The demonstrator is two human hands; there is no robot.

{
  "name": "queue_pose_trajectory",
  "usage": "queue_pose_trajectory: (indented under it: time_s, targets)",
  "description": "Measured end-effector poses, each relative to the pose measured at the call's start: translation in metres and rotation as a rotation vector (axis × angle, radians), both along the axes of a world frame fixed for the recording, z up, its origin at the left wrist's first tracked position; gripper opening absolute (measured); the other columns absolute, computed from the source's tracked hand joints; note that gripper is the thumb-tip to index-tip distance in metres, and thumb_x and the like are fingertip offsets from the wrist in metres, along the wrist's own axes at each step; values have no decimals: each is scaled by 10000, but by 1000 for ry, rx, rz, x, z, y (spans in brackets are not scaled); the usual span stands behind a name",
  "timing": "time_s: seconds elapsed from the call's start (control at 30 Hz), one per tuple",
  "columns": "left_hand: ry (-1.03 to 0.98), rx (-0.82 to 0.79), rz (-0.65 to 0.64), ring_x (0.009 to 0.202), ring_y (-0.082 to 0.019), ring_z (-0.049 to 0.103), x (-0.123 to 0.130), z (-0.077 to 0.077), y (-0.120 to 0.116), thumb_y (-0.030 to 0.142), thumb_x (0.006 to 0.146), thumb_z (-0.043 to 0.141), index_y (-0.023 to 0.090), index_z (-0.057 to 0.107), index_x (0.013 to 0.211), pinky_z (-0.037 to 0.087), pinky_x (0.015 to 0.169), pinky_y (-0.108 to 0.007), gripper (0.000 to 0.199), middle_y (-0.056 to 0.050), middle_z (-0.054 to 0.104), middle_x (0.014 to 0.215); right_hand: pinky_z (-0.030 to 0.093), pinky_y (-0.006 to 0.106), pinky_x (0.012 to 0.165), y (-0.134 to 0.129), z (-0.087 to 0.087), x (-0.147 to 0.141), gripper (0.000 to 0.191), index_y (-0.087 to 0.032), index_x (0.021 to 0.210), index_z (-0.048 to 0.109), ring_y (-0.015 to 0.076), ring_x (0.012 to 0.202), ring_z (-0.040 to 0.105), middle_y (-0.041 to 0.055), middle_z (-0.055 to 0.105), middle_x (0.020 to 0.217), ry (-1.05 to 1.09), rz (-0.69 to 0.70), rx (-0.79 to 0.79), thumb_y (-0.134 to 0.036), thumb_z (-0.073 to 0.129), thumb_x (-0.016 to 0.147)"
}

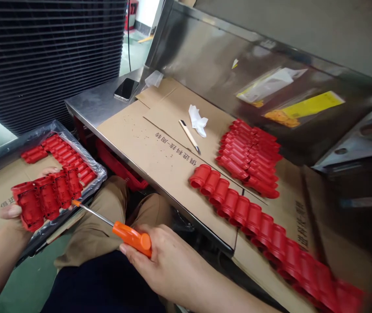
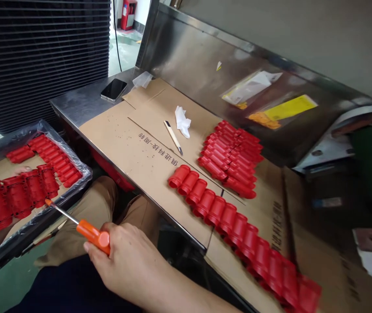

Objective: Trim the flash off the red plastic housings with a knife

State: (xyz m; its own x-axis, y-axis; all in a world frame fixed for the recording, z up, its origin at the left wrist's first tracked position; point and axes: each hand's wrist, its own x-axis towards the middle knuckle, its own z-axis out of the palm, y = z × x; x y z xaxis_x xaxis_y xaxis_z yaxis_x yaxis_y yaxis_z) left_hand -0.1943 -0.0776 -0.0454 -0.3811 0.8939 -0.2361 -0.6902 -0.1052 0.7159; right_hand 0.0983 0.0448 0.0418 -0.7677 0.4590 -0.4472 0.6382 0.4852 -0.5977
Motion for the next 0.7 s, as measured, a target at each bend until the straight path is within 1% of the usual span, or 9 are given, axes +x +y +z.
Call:
queue_pose_trajectory:
  time_s: [0.13,0.3,0.4,0.53,0.6,0.7]
  targets:
    - [70,36,18,1224,-550,712,5,6,7,498,344,1012,276,702,1359,614,1025,-674,1084,-156,783,1306,341,311,557,-4,1,1,330,-232,761,608,199,592,667,7,682,635,33,45,52,-458,624,1001]
    - [74,28,-6,1200,-534,733,6,1,4,527,375,1023,274,721,1336,608,1047,-657,1039,-159,792,1303,340,316,545,-8,3,0,338,-236,748,607,197,577,675,7,693,635,45,95,63,-458,640,1002]
    - [77,35,-9,1196,-542,733,7,0,6,470,380,1008,262,725,1324,602,1050,-672,1007,-173,786,1319,335,317,538,-12,6,-1,322,-239,771,626,204,615,699,15,727,677,45,109,30,-463,649,1001]
    - [79,46,-1,1194,-548,733,9,4,13,409,387,990,261,721,1324,596,1051,-688,986,-185,777,1333,342,319,537,-17,7,0,310,-242,783,640,212,654,725,17,743,702,72,119,18,-464,663,998]
    - [69,45,7,1210,-552,724,8,4,13,441,392,989,268,713,1333,591,1051,-694,995,-187,771,1345,354,319,540,-16,4,2,303,-245,787,641,211,639,724,11,739,694,87,108,18,-463,659,995]
    - [48,40,20,1222,-567,709,5,-2,2,598,329,1005,300,704,1341,593,1023,-719,1097,-180,770,1349,393,315,555,-10,-6,10,294,-249,778,620,201,607,711,-3,720,676,120,43,34,-435,623,1005]
